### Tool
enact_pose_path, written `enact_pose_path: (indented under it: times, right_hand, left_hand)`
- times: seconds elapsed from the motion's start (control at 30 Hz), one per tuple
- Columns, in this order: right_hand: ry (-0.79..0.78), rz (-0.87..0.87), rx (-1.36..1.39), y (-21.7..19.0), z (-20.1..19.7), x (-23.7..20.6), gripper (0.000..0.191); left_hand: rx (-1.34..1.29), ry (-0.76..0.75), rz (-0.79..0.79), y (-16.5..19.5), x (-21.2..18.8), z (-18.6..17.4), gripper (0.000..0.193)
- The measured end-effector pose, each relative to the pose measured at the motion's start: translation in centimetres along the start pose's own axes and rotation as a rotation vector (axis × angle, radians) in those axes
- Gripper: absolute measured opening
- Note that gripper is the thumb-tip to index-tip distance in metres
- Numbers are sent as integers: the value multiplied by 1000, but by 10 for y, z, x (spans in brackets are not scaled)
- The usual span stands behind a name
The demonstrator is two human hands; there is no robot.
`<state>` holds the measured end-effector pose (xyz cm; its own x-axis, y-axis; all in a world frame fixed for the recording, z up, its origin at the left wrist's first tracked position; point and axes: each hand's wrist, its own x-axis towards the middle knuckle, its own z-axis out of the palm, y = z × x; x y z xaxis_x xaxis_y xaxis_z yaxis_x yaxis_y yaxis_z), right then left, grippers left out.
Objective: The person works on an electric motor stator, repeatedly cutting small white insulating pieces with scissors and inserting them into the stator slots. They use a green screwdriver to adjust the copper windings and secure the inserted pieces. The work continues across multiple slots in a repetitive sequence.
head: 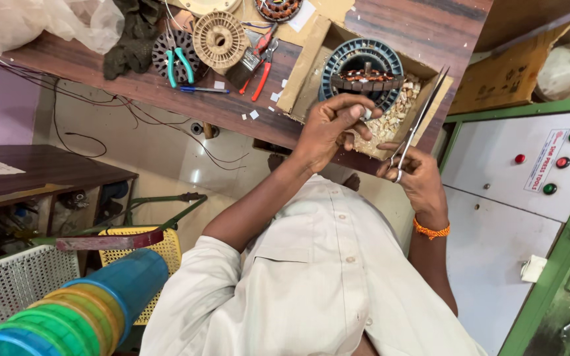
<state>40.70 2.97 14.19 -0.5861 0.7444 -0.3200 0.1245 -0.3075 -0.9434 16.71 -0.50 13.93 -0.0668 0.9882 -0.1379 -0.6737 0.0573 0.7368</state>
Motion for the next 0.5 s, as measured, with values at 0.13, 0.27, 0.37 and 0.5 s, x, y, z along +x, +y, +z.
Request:
enact_pose_path:
  times: [0.13, 0.27, 0.37, 0.5]
  right_hand:
    - [-12, 30, -29, -6, 1, 2, 68]
    - [-58, 60, -49, -7, 2, 4, 66]
    - [-91, 83, -48, -7, 5, 7, 67]
    - [-138, 114, -63, -10, 8, 7, 67]
  left_hand:
    - [282, 75, 149, 2, -2, -4, 19]
    - [332, 71, 114, 10, 1, -3, 20]
    - [209, -20, 37, 21, 0, 5, 21]
    - [343, -1, 46, 30, 0, 14, 31]
